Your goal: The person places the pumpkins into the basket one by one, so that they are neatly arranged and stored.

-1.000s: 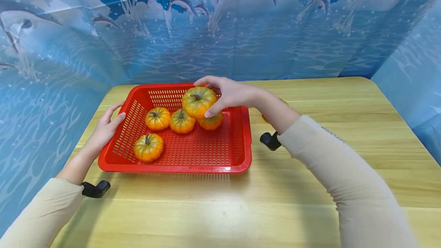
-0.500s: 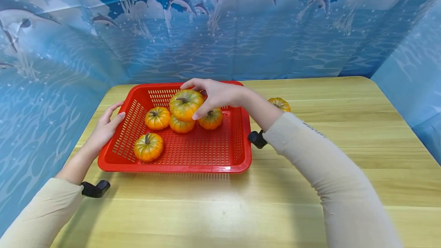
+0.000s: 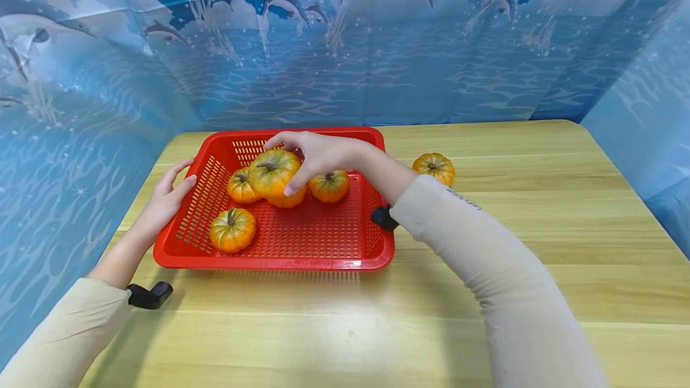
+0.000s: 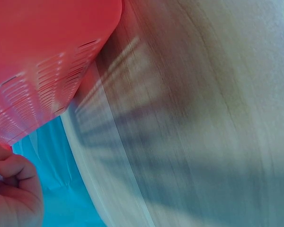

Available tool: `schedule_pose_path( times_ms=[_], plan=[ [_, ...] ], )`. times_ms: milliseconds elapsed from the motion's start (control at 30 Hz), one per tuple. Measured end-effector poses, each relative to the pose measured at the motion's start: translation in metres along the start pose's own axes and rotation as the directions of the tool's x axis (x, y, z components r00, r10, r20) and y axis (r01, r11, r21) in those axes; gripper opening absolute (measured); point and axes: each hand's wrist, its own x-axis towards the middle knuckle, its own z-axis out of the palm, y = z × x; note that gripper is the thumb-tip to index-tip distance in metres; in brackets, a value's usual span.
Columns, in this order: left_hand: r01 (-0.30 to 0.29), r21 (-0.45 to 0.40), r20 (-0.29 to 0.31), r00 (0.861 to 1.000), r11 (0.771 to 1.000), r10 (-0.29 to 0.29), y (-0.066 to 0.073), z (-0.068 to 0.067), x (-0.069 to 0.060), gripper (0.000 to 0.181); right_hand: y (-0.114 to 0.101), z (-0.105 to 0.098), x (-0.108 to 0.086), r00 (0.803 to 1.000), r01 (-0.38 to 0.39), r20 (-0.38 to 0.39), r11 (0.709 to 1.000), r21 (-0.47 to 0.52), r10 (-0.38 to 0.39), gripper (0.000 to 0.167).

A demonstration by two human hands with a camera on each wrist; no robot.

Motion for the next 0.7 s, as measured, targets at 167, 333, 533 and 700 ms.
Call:
schedule_pose_path(
  times_ms=[167, 333, 533, 700],
  plan=[
    [-0.002, -0.005, 0.003, 1.000, 1.000, 0.002, 0.000, 0.000, 0.000, 0.057, -0.001, 0.005, 0.009, 1.000, 0.001, 0.022, 1.000, -0.023, 0.000, 0.075],
    [-0.003, -0.010, 0.003, 1.000, 1.000, 0.003, 0.000, 0.000, 0.001, 0.057, 0.003, 0.012, 0.018, 0.999, 0.014, 0.050, 1.000, -0.025, -0.013, 0.075],
    [0.002, -0.008, 0.003, 1.000, 1.000, -0.002, 0.000, -0.001, 0.000, 0.057, 0.015, 0.021, 0.028, 0.996, 0.015, 0.088, 1.000, 0.002, -0.015, 0.075],
    [0.004, -0.001, 0.001, 1.000, 1.000, -0.004, 0.000, 0.000, 0.001, 0.058, 0.024, 0.027, 0.031, 0.993, 0.011, 0.113, 1.000, 0.001, -0.011, 0.074]
  ],
)
